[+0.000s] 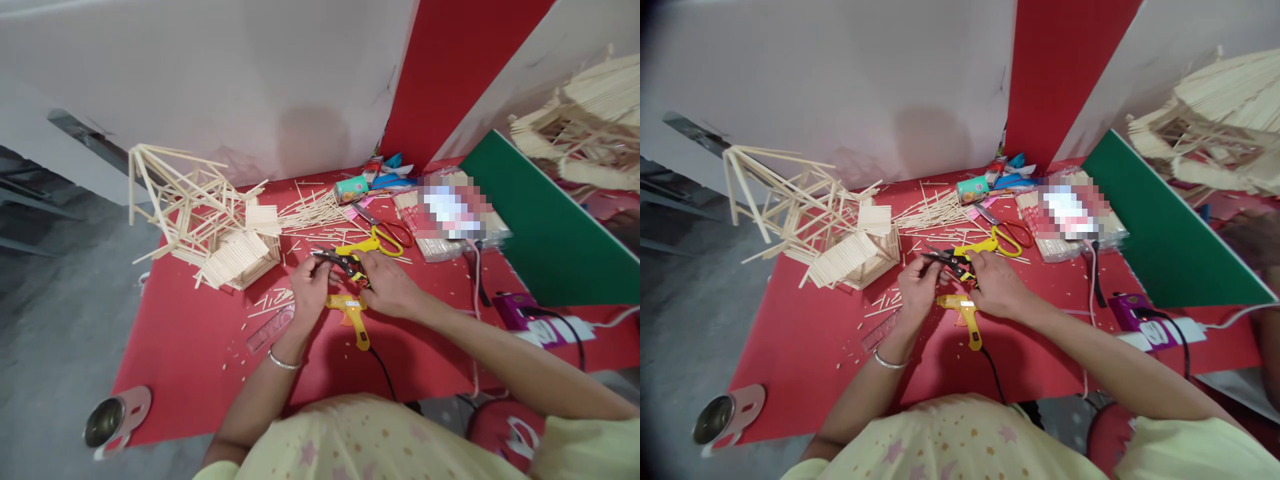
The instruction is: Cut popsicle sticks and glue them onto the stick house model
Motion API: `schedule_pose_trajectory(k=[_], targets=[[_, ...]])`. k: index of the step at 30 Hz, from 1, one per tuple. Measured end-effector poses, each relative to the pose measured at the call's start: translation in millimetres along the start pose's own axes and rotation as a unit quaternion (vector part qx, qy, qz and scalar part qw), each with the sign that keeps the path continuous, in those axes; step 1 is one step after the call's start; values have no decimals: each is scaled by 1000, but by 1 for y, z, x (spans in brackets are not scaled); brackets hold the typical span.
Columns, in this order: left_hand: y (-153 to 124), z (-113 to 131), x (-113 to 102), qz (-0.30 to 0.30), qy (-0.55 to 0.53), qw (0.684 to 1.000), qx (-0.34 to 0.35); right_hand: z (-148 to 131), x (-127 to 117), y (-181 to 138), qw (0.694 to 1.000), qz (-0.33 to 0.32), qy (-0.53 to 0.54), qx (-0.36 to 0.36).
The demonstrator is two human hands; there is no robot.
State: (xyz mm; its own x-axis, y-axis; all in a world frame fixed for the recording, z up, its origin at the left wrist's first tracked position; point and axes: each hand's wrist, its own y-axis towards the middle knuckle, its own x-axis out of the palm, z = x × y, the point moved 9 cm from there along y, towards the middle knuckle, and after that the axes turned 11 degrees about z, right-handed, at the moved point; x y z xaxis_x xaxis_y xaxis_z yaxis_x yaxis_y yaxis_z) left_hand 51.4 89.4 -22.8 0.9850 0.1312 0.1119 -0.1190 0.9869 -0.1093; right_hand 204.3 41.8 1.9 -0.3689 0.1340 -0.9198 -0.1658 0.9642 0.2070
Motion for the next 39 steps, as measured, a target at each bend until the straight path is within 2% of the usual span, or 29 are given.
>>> schedule_pose_trajectory(k=[8,21,26,30,35,39], targets=[[-2,-4,-3,-2,51,998,24,-6,2,-2,999,-33,11,10],[-6,-23,3,12,-4,999,-36,4,10,-9,996,-61,-19,64],[-3,-12,3,6,0,1000,-8,-1,5,-2,1000,-15,10,22],[-3,3,1,9,4,1000,23,3,3,4,998,30,34,46],[-5,-12,4,10,-17,1000,-21,15,17,5,996,-30,9,81],[-2,-26,0,31,-67,996,-55,31,17,3,993,-62,-44,87]])
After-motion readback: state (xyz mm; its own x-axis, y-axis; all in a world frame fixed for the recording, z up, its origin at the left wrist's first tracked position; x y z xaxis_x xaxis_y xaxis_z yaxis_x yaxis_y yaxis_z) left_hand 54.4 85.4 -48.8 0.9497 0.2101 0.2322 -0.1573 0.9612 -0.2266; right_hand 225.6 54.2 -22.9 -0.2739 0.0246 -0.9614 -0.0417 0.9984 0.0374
